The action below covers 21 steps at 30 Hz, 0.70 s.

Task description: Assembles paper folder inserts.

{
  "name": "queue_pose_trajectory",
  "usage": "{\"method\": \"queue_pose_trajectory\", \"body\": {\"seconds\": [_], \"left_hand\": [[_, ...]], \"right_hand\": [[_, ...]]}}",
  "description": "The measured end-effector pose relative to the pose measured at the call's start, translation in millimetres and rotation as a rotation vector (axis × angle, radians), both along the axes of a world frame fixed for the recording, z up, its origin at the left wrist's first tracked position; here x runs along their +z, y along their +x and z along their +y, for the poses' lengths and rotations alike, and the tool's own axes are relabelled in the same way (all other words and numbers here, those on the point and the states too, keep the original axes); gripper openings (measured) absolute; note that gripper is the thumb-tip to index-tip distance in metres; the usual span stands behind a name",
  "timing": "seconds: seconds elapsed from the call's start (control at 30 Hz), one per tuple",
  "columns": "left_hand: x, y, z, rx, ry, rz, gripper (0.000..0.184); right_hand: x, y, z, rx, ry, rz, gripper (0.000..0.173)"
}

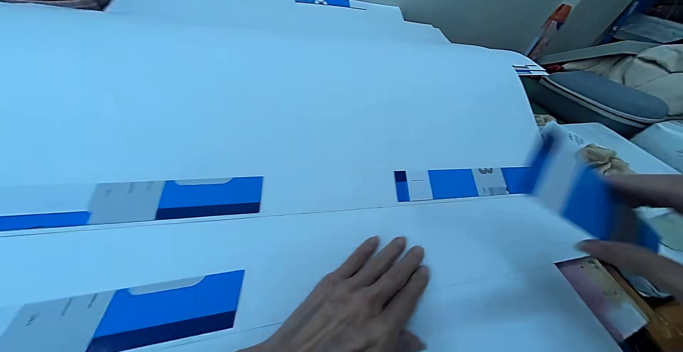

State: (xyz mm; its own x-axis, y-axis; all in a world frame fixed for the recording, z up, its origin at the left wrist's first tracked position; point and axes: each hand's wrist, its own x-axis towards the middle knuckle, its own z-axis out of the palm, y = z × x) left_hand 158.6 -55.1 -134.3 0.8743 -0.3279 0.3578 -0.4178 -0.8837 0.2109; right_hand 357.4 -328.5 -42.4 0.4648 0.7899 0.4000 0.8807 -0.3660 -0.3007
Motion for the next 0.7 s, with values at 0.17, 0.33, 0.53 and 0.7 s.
{"method": "queue_pose_trajectory", "body": {"seconds": [0.17, 0.33, 0.53, 0.7], "left_hand": [[6, -28, 22, -0.001, -0.009, 0.162, 0.050], [9, -35, 23, 0.036, -0.079, 0.166, 0.048], [12, -31, 16, 0.086, -0.109, 0.159, 0.052], [13, -20, 9, 0.126, -0.251, 0.141, 0.058]], "right_hand": [[-18, 18, 30, 0.214, -0.279, 0.200, 0.048], [-17, 24, 51, 0.361, -0.419, 0.315, 0.049], [-9, 31, 56, 0.347, -0.488, 0.375, 0.048], [-6, 30, 59, 0.338, -0.510, 0.373, 0.047]]}}
